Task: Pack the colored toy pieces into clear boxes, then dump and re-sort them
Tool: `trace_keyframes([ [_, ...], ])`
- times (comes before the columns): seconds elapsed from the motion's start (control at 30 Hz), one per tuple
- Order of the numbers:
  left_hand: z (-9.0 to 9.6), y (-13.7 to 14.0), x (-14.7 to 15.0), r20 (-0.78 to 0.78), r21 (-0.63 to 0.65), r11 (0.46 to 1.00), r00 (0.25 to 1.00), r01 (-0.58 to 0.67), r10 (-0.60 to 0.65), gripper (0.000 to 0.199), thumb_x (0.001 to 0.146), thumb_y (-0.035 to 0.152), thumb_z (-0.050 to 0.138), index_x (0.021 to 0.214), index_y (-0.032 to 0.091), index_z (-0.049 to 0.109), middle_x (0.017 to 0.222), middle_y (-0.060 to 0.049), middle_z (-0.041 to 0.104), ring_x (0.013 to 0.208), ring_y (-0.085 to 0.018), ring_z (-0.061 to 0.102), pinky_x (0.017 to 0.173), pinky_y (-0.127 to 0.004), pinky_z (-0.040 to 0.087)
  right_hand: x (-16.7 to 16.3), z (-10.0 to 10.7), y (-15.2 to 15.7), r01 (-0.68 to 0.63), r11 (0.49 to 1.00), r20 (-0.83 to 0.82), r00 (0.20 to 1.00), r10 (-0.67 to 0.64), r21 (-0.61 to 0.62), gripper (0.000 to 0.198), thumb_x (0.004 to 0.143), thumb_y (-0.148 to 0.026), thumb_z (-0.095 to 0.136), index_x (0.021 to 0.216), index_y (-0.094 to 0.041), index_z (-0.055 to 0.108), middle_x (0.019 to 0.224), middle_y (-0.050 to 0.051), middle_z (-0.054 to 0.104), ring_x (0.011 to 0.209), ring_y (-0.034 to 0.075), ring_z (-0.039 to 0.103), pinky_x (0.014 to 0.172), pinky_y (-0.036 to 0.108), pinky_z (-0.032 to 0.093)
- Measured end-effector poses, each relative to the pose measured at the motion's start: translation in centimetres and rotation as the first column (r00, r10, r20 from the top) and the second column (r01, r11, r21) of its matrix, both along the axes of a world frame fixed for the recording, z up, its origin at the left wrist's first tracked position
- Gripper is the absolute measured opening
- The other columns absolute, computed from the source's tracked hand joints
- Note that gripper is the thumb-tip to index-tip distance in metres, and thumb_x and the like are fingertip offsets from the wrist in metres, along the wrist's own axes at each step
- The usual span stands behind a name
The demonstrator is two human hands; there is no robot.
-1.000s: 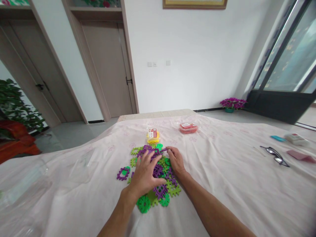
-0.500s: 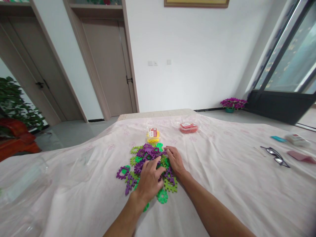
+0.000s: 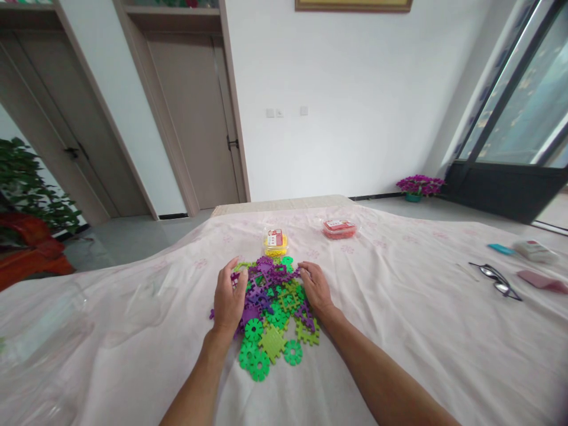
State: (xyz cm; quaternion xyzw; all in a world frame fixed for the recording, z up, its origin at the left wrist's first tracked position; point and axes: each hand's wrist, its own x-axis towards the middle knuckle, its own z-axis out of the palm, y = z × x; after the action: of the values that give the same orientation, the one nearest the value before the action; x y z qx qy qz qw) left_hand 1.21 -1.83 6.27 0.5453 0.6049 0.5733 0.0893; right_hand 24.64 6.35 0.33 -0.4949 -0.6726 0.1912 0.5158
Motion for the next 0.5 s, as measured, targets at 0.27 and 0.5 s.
trace_keyframes([
  [0.27,-2.7,0.5,-3.6,-0.337,-0.41,0.899,0.942,-0.153,0.006,0.06,0.088,0.063,0.048,0.129,0.02,0.058,0.125,-0.019,0.067,0.123,-0.034,0.059,0.105,-0.049,0.04,-0.7,-0.4,-0.7,0.012,1.0,0.241,0.971,-0.006,-0.025,0.041,0.097,-0.033,0.043,0.131,-0.018,0.06,0.134,0.015,0.061,0.127,0.028,0.054,0.111,0.045,0.04],
  [0.5,-4.8,1.2,-0.1,-0.131,-0.29,0.957,0.991,-0.03,-0.009,0.058,0.087,0.054,0.058,0.133,0.019,0.057,0.136,-0.017,0.062,0.132,-0.031,0.053,0.113,-0.047,0.034,-1.5,1.3,-2.3,-0.282,0.957,0.042,0.957,0.286,-0.072,0.04,0.095,-0.038,0.049,0.13,-0.024,0.062,0.131,0.009,0.064,0.123,0.024,0.059,0.109,0.043,0.044],
])
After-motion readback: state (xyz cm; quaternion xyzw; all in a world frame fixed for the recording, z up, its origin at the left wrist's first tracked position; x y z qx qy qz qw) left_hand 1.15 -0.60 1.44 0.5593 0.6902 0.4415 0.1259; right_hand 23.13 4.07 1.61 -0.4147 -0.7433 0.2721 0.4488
